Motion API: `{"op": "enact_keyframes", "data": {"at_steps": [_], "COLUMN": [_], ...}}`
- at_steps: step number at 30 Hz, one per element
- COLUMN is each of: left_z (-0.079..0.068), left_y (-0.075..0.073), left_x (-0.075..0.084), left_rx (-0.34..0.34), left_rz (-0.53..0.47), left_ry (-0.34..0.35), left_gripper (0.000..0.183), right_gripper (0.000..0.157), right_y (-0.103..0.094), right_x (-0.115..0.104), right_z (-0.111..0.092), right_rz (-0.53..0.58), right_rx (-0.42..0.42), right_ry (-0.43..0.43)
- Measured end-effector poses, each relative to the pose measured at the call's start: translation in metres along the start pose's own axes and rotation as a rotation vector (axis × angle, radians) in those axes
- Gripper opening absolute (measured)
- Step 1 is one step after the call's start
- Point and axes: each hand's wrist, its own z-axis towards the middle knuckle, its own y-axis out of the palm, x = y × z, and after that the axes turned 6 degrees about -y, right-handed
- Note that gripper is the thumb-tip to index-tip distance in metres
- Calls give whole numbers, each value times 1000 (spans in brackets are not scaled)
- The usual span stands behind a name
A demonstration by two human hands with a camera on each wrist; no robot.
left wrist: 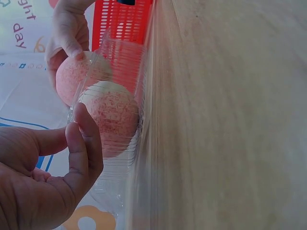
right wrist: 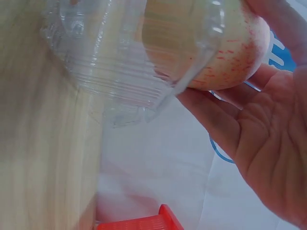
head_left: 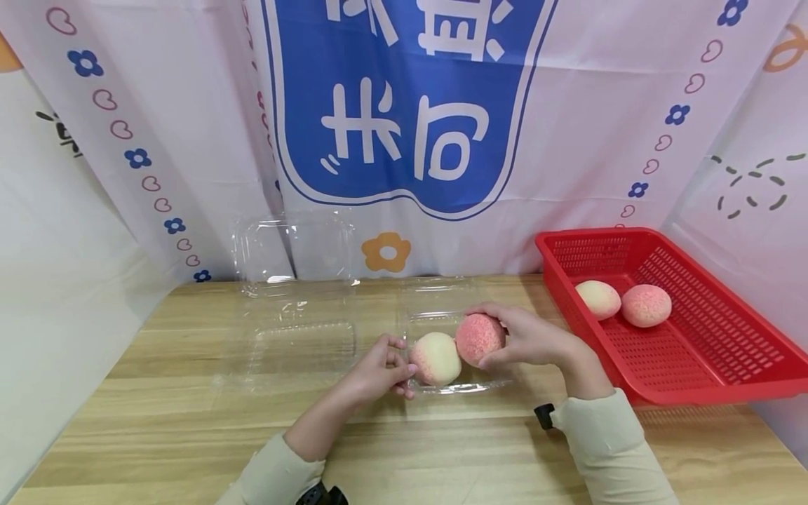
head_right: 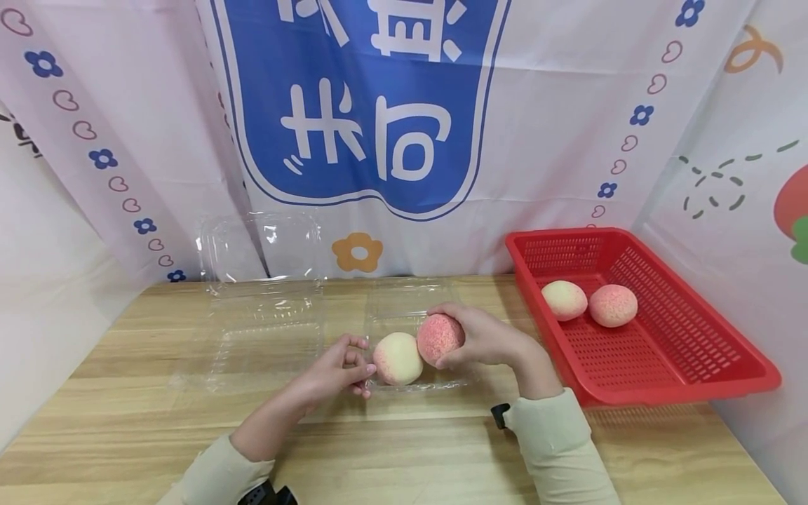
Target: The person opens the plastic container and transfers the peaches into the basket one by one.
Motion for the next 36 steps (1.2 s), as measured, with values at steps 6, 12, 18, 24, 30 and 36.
{"op": "enact_keyframes", "data": {"at_steps": [6,12,18,24,30,36], "left_z": [-2,-1,-2,-2,-3,-2], "left_y": [1,0,0,0,0,0], "left_x": [1,1,1,0,0,0], "left_rx": [8,3,6,1,-4,-3], "left_rz": [2,1,-6,-11,-12,-21], "left_ry": [-6,-4,-3,0,4,-8], "left_gripper": [45,45,45,44,43,43], "right_gripper": [75,75,75,78,77,76], "right_y": [-5,-10,-17,-29,-38,-47], "right_x": [-5,-9,-14,-23,-28,-31], "right_z": [-4,-8,-12,-23,-31,-43], "right_rz": [27,44,26,-7,-96,-95], "right_rx": [27,63,87,123,156,179], "right_ry": [4,-46,-48,-44,-48,6]}}
